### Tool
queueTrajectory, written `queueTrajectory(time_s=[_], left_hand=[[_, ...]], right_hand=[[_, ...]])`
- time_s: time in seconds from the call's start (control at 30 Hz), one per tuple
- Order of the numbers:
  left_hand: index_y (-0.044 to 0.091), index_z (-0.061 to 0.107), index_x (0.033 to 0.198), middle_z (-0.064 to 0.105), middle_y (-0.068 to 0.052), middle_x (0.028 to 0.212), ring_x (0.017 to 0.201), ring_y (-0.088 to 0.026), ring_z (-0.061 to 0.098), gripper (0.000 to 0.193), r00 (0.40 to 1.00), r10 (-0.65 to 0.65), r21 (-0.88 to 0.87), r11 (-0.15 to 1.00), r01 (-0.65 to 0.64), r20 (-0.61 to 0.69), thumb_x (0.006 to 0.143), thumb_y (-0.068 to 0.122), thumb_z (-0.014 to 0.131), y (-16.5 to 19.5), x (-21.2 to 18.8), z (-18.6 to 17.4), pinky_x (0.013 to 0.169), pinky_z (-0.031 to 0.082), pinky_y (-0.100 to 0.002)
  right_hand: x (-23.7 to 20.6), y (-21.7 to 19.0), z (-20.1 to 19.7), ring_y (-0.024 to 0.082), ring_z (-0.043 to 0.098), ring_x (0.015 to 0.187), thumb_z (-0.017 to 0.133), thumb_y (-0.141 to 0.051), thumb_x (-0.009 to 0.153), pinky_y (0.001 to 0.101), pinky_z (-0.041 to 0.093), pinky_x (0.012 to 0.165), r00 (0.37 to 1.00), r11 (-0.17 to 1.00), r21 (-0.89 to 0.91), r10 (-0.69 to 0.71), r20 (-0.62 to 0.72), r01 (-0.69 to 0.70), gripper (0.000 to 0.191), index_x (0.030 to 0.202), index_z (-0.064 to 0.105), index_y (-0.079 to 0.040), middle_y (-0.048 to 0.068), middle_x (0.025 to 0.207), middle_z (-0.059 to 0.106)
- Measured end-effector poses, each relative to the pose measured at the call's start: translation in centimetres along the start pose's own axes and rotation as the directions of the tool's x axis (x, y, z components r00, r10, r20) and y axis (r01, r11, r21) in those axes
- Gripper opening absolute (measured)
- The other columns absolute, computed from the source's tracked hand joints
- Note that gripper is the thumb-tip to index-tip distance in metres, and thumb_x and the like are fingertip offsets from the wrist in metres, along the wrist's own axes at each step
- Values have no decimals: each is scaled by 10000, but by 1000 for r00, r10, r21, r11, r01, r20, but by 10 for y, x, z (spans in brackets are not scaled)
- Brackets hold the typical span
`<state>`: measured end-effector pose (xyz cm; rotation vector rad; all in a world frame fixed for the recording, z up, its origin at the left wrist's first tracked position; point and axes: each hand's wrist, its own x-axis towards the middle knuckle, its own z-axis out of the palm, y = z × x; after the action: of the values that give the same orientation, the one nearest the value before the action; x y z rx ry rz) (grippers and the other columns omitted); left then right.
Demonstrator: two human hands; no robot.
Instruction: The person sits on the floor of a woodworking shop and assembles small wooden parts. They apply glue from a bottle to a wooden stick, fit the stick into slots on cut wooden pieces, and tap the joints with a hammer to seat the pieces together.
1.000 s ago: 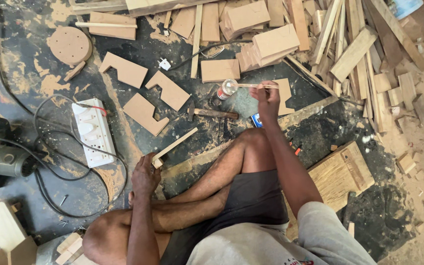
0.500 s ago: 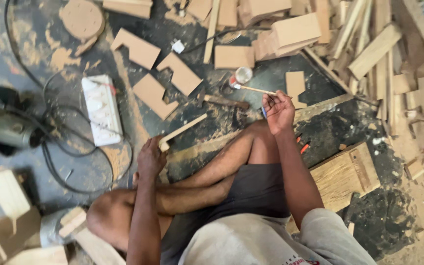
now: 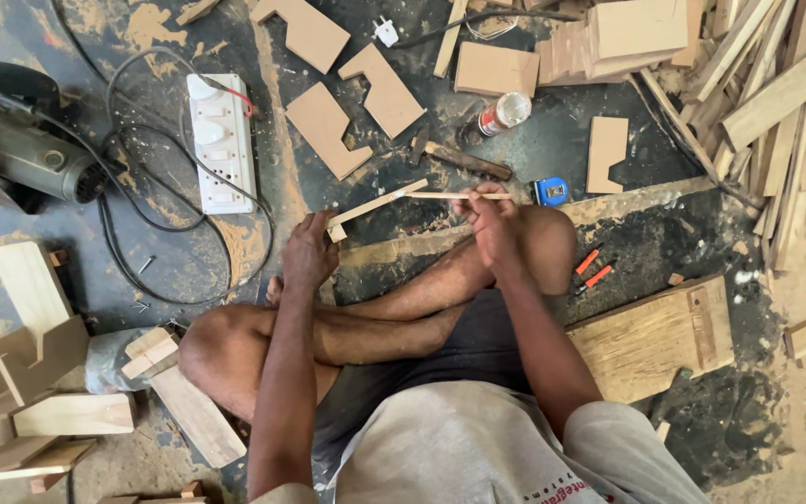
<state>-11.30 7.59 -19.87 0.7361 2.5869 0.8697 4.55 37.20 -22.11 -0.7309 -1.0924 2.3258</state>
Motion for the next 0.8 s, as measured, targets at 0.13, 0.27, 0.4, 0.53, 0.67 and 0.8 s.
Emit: queueTrajectory(time_s=[0.13, 0.27, 0.4, 0.53, 0.67, 0.8], left_hand=[[177, 609, 1271, 684, -101, 1181, 1079, -371, 654, 550, 1000, -7, 5, 1000, 7, 5, 763, 73, 790, -2, 1, 0, 889, 543, -490], [180, 612, 1266, 684, -90, 1191, 1093, -358, 654, 541, 999, -29, 14, 999, 29, 29, 770, 64, 796, -1, 2, -2, 902, 540, -482], [173, 614, 1258, 680, -88, 1193, 1099, -348, 652, 549, 998, -44, 23, 999, 43, 49, 757, 50, 803, 4, 2, -3, 910, 534, -476], [175, 621, 1255, 683, -88, 1196, 1097, -349, 655, 534, 999, -29, 0, 1000, 29, 29, 766, 46, 793, 7, 0, -2, 912, 541, -472], [173, 621, 1258, 685, -97, 1182, 1081, -357, 659, 538, 1000, -22, -1, 1000, 22, 21, 762, 47, 787, 7, -2, -2, 900, 545, -478], [164, 620, 1250, 683, -112, 1185, 1087, -370, 655, 544, 1000, 5, -18, 1000, -5, -3, 747, 46, 791, 7, -2, -1, 886, 542, -485]], right_hand=[[-3, 10, 6, 250, 724, 961, 631, -1, 1008, 381, 608, 873, 1000, 998, -56, 19, -6, -20, 133, 1105, 556, -53, 140, 1093, 693], [-4, 5, 6, 246, 721, 972, 636, -18, 1015, 391, 611, 886, 999, 991, -129, -16, 32, 20, 137, 1121, 552, -40, 160, 1113, 702], [-7, -3, 3, 233, 723, 955, 639, -19, 1011, 378, 612, 892, 999, 991, -129, -41, 9, 42, 154, 1127, 539, -37, 146, 1121, 685], [-8, -6, -2, 214, 720, 954, 653, -6, 1016, 347, 602, 876, 996, 984, -156, -88, 15, 89, 162, 1129, 540, -35, 138, 1129, 674], [-10, -6, -7, 199, 720, 951, 666, 7, 1009, 333, 616, 865, 993, 977, -183, -116, -18, 110, 167, 1131, 557, -29, 133, 1138, 678], [-12, -9, -10, 206, 725, 919, 685, 12, 1005, 296, 578, 783, 991, 969, -221, -121, -53, 106, 205, 1148, 549, -44, 159, 1165, 703]])
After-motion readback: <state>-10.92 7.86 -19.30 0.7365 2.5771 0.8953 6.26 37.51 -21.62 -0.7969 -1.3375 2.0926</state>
